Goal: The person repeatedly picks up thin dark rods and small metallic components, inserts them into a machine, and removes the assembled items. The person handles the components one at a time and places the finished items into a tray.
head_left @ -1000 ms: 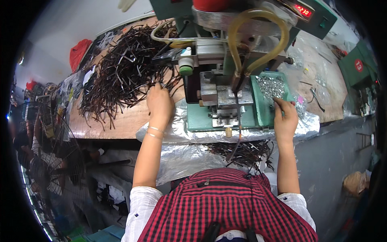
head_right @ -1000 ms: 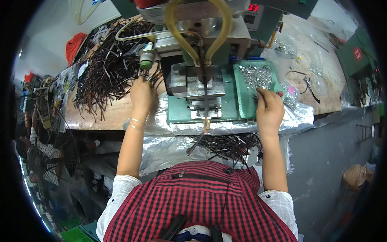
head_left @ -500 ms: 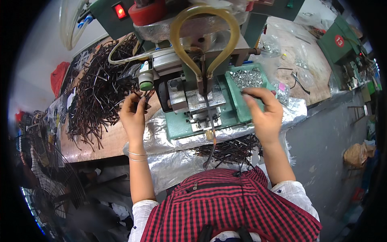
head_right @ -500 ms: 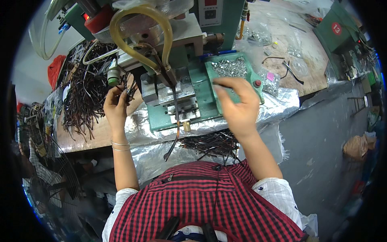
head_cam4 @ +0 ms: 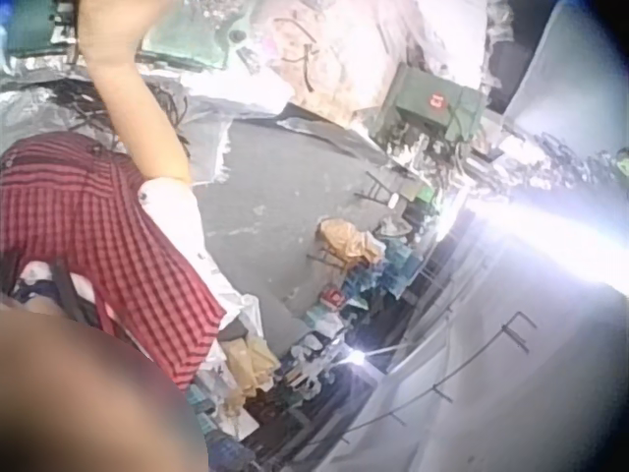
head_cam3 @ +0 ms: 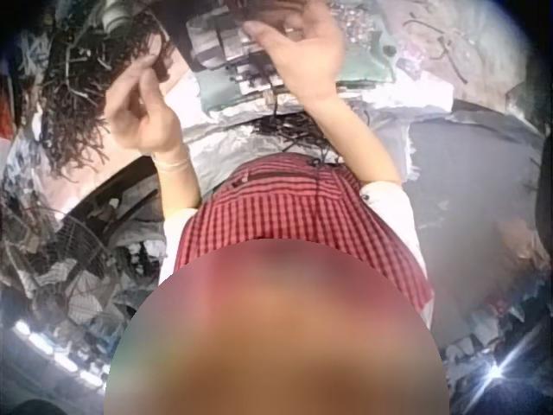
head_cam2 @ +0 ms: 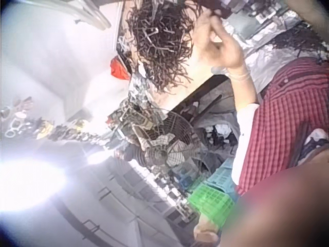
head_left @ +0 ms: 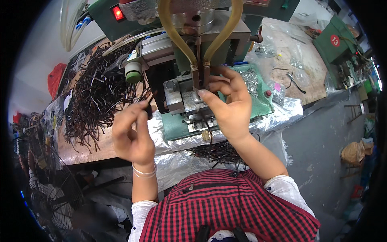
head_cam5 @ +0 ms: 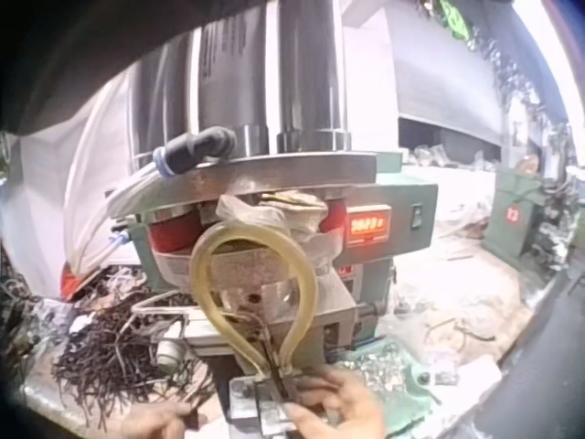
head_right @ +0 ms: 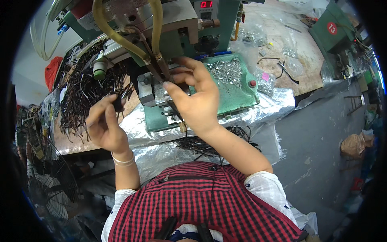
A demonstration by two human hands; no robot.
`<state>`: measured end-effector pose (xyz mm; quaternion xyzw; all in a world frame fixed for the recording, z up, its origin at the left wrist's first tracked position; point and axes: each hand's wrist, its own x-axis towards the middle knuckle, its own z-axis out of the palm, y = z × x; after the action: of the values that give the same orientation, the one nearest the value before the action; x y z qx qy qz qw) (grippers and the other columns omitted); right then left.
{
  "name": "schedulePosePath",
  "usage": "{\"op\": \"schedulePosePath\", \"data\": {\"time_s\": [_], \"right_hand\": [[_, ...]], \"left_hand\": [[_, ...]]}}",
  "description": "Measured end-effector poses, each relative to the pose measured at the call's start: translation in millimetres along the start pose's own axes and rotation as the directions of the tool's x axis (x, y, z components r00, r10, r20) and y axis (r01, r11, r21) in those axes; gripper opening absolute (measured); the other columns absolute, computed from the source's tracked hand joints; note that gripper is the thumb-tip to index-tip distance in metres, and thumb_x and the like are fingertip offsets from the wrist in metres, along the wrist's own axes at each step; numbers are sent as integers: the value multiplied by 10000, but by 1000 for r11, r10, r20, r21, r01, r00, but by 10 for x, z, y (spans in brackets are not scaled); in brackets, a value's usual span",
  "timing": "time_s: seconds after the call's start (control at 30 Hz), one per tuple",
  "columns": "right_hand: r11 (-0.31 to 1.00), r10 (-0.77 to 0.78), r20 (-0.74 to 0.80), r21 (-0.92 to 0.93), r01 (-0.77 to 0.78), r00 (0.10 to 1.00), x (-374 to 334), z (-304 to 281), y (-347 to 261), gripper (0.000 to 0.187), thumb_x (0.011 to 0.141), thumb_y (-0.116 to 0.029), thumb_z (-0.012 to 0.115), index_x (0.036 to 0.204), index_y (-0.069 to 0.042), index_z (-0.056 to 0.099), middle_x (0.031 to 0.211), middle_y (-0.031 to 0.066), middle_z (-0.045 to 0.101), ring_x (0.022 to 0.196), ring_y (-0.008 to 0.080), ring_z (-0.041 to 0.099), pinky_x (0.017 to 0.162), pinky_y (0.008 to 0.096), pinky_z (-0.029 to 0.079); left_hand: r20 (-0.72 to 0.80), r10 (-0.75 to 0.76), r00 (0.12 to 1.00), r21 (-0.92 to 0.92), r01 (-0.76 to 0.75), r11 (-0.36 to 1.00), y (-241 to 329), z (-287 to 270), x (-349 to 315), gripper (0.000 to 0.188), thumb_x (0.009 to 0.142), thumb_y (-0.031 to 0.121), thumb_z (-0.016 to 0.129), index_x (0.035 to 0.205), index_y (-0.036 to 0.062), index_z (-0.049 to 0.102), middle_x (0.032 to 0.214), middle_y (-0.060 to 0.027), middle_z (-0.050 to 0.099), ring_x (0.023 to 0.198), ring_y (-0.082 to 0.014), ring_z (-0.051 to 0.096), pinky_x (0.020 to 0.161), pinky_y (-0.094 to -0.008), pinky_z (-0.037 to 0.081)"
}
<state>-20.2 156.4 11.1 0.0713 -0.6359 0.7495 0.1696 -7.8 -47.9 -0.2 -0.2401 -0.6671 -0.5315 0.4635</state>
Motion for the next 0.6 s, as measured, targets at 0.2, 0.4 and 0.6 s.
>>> {"op": "schedulePosePath", "data": {"time_s": [0.2,0.4,0.6], "right_hand": [[1000,-7,149,-21,10,989,-164,-131,-223,565,881,51,655,1426,29,507,1317,153,646,1197,210,641,1072,362,471],[959,118,-71,-250,-132,991,259,-873,40,508,923,72,625,1412,-56,577,1262,110,693,1202,173,644,1009,310,504],[773,23,-179,-620,-131,984,52,-1575,605,345,899,24,660,1240,-26,675,1103,103,736,1019,162,685,898,288,518]], "left_hand": [[491,231,840,174,-354,919,384,243,-53,204,780,71,869,938,76,740,1058,-147,767,622,-142,626,508,-251,463],[487,399,777,101,-504,858,131,467,-129,214,753,89,868,867,84,687,1035,-135,762,566,-120,587,475,-236,437],[471,411,781,90,-506,858,95,485,-132,222,740,108,871,857,90,683,1003,-120,765,550,-105,579,462,-229,428]]}}
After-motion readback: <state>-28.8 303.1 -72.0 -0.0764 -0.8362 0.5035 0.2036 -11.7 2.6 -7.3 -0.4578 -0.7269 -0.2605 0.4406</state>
